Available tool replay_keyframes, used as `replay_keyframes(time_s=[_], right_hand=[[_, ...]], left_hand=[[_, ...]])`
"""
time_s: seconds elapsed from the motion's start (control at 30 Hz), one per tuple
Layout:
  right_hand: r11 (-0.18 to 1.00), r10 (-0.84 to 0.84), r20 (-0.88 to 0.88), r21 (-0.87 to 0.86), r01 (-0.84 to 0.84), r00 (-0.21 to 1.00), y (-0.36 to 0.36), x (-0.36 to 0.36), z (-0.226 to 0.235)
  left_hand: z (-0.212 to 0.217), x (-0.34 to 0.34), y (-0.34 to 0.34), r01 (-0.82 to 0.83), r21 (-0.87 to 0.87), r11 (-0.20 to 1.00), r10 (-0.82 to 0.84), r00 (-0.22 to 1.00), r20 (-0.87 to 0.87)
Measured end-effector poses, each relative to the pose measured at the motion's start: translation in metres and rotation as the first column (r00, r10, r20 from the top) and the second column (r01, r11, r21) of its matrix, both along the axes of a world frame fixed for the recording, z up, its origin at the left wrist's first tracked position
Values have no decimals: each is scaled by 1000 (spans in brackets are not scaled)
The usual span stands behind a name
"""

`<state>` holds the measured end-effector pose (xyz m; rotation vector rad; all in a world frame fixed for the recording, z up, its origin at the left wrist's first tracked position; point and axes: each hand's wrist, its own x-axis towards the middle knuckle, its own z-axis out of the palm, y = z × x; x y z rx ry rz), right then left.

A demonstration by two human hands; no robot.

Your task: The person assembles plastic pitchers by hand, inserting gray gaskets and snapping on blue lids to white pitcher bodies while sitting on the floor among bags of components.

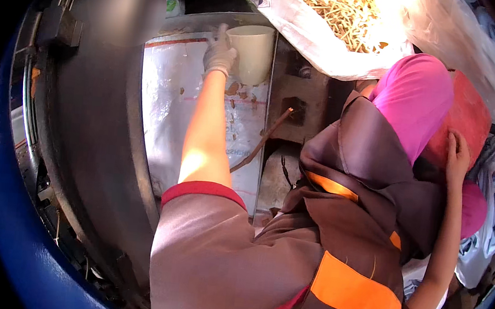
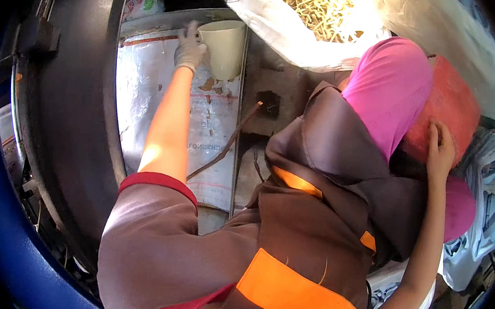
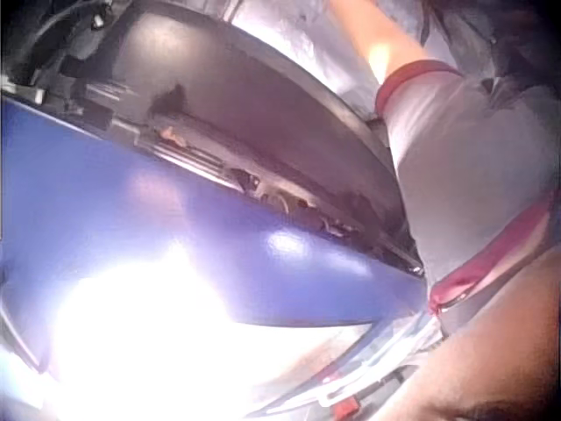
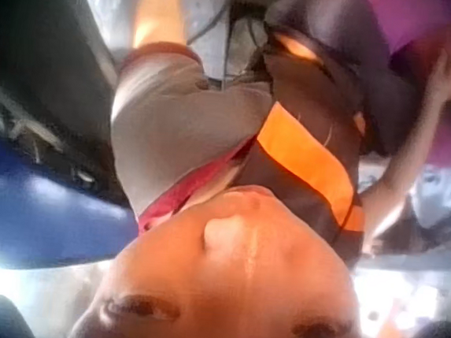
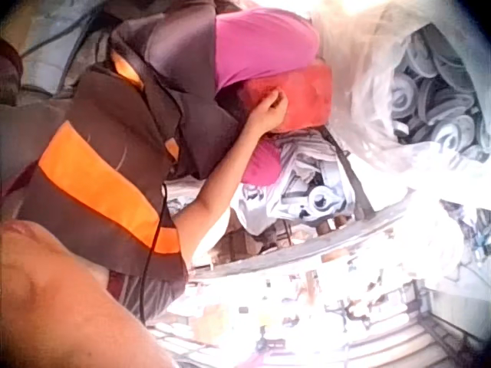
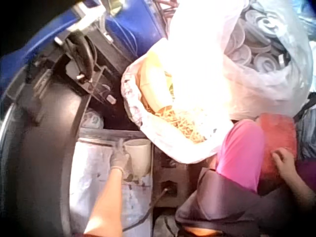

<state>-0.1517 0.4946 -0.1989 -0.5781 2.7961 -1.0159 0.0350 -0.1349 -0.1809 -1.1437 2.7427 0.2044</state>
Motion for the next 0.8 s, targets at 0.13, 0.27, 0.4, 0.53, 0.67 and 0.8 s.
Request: replay_keyframes(time_s=[0.13,0.27,0.4,0.53,0.67,0.8], right_hand=[[999,-34,73,-24,36,997,-9,5,12],[980,-96,262,-146,138,960,-18,10,36],[890,79,465,-431,147,881,-89,41,105],[752,372,639,-633,185,673,-170,51,152],[813,154,448,-564,145,880,-159,41,128],[862,-89,-351,-496,-105,932,-91,52,118]], left_hand=[[-10,-18,-10,35,134,990,-40,999,35],[24,-14,-18,77,175,982,-93,992,84],[126,4,73,289,21,957,-280,942,-188],[217,-8,207,543,124,831,-414,752,-513],[245,-29,257,900,-34,435,-650,287,-703],[200,-55,257,720,397,569,-64,520,-852]])
